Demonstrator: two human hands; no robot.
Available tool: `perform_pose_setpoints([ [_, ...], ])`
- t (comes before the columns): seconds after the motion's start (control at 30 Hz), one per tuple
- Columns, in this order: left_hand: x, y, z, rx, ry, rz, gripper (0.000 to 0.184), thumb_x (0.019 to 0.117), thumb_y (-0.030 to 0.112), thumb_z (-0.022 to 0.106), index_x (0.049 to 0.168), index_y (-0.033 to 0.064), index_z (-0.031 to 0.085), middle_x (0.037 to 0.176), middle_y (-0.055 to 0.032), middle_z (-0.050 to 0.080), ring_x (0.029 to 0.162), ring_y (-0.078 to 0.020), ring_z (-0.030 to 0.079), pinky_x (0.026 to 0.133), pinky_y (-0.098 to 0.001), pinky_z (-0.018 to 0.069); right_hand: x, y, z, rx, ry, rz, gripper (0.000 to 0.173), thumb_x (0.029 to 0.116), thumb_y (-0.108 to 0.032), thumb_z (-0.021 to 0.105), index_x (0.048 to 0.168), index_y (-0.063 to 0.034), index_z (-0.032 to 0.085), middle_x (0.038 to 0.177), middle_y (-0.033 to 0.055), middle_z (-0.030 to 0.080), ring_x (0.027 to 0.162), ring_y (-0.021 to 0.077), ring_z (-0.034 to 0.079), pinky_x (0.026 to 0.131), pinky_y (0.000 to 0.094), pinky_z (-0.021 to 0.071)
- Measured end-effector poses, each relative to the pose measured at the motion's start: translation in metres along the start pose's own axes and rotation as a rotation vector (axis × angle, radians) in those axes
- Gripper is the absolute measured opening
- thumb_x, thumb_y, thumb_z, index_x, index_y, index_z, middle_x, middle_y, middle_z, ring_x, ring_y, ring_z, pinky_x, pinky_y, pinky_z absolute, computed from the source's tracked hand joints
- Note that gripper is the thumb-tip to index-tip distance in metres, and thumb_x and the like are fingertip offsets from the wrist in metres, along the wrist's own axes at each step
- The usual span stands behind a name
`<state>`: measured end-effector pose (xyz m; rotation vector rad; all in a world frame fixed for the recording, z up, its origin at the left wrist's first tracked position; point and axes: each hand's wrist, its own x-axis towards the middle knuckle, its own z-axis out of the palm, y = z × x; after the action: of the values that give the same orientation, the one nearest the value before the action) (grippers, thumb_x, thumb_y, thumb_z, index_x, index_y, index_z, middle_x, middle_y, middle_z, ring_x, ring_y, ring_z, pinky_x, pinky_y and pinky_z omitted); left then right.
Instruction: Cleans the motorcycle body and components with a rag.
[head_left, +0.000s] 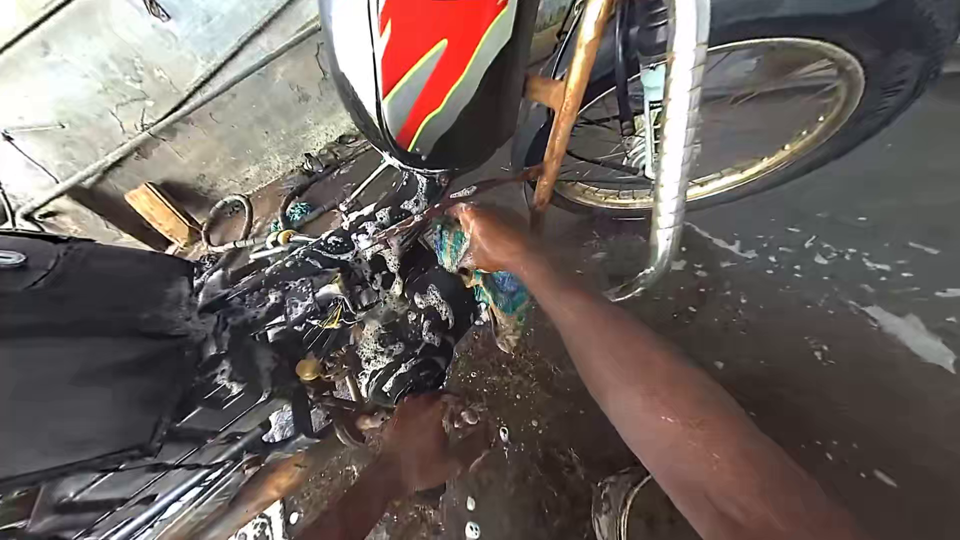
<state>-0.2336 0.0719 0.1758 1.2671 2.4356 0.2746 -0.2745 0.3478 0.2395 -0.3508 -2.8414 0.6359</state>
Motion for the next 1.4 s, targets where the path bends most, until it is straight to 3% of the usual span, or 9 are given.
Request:
perform_pose_setpoints([
  [0.13, -0.005, -0.006, 0.012, -0.082, 0.211, 0.083, 0.052, 0.0912, 0.058, 0.063, 0.118, 0.0156, 0.076, 0.117, -0.0083, 0.075, 0.115, -0.0263, 0.068, 0.102, -0.056, 0.0501, -0.012, 0.027, 0.019, 0.376, 0.21, -0.043, 0.044, 0.0785, -0.015, 0.083, 0.12, -0.0055, 0.073, 0.111, 0.0201, 0.073, 0.106, 0.0376, 0.069, 0.09, 0.0634, 0.0527],
  [0.27, -0.006, -0.014, 0.027, -0.16, 0.426, 0.171, 0.04, 0.0917, 0.052, 0.067, 0.109, 0.0167, 0.079, 0.106, -0.0006, 0.077, 0.103, -0.0129, 0.072, 0.095, -0.044, 0.0575, -0.029, 0.046, 0.039, 0.86, 0.442, 0.048, 0.026, 0.0862, -0.01, 0.079, 0.107, 0.0028, 0.072, 0.1, 0.0154, 0.072, 0.093, 0.0197, 0.069, 0.088, 0.0416, 0.0571],
  [0.4, -0.003, -0.014, 0.026, -0.196, 0.447, 0.132, 0.037, 0.0931, 0.049, 0.066, 0.107, 0.0173, 0.079, 0.104, 0.0019, 0.077, 0.101, -0.0091, 0.071, 0.095, -0.0399, 0.0572, -0.025, 0.016, 0.025, 0.411, 0.204, 0.078, 0.057, 0.0843, -0.026, 0.083, 0.133, -0.0056, 0.063, 0.123, 0.0208, 0.068, 0.115, 0.038, 0.066, 0.095, 0.0623, 0.0525],
  [0.47, -0.002, -0.013, 0.024, -0.155, 0.418, 0.125, 0.036, 0.0941, 0.05, 0.065, 0.107, 0.0193, 0.079, 0.103, 0.0038, 0.077, 0.1, -0.0079, 0.071, 0.094, -0.0395, 0.0577, -0.016, 0.016, 0.023, 0.324, 0.154, 0.099, 0.056, 0.0836, -0.03, 0.083, 0.133, -0.0113, 0.065, 0.122, 0.0199, 0.069, 0.114, 0.0406, 0.066, 0.09, 0.0663, 0.0522],
  [0.63, -0.001, -0.012, 0.024, -0.05, 0.437, 0.149, 0.035, 0.0928, 0.049, 0.063, 0.105, 0.0202, 0.079, 0.102, 0.0036, 0.077, 0.098, -0.0105, 0.071, 0.092, -0.0443, 0.0573, -0.03, 0.033, 0.023, 0.463, 0.298, 0.079, 0.027, 0.0879, -0.019, 0.076, 0.105, 0.0006, 0.072, 0.104, 0.022, 0.071, 0.102, 0.0373, 0.068, 0.088, 0.0608, 0.0516],
  [0.77, -0.001, -0.012, 0.025, -0.064, 0.463, 0.122, 0.034, 0.0922, 0.049, 0.064, 0.102, 0.0209, 0.079, 0.101, 0.0048, 0.077, 0.098, -0.0085, 0.071, 0.092, -0.0417, 0.0576, -0.036, 0.007, 0.024, 0.324, 0.161, 0.23, 0.057, 0.0873, -0.043, 0.077, 0.131, -0.0084, 0.062, 0.121, 0.0205, 0.068, 0.111, 0.0403, 0.066, 0.085, 0.0649, 0.0529],
  [1.07, -0.002, -0.008, 0.021, 0.008, 0.387, 0.116, 0.031, 0.0919, 0.043, 0.064, 0.106, 0.0194, 0.078, 0.103, 0.0012, 0.077, 0.099, -0.0135, 0.072, 0.091, -0.0451, 0.0571, -0.017, 0.002, 0.003, 0.181, -0.117, 0.185, 0.059, 0.0879, -0.029, 0.076, 0.138, -0.006, 0.054, 0.123, 0.0229, 0.065, 0.114, 0.0424, 0.065, 0.084, 0.0671, 0.052],
  [1.27, -0.003, -0.005, 0.017, -0.006, 0.322, 0.054, 0.036, 0.0916, 0.047, 0.065, 0.108, 0.0175, 0.078, 0.104, -0.0037, 0.076, 0.102, -0.021, 0.072, 0.093, -0.052, 0.0557, -0.018, 0.005, 0.003, 0.496, -0.208, 0.161, 0.069, 0.0875, -0.015, 0.079, 0.146, 0.0002, 0.045, 0.136, 0.0241, 0.059, 0.126, 0.0346, 0.058, 0.105, 0.0542, 0.0466],
  [1.4, -0.001, -0.004, 0.014, 0.019, 0.305, 0.033, 0.039, 0.0922, 0.05, 0.062, 0.108, 0.0188, 0.078, 0.103, -0.0029, 0.077, 0.102, -0.0212, 0.071, 0.092, -0.0512, 0.0551, -0.013, -0.002, 0.006, 0.299, -0.047, 0.25, 0.046, 0.0834, -0.031, 0.08, 0.117, -0.0028, 0.064, 0.113, 0.022, 0.067, 0.106, 0.0394, 0.066, 0.079, 0.0624, 0.0532],
])
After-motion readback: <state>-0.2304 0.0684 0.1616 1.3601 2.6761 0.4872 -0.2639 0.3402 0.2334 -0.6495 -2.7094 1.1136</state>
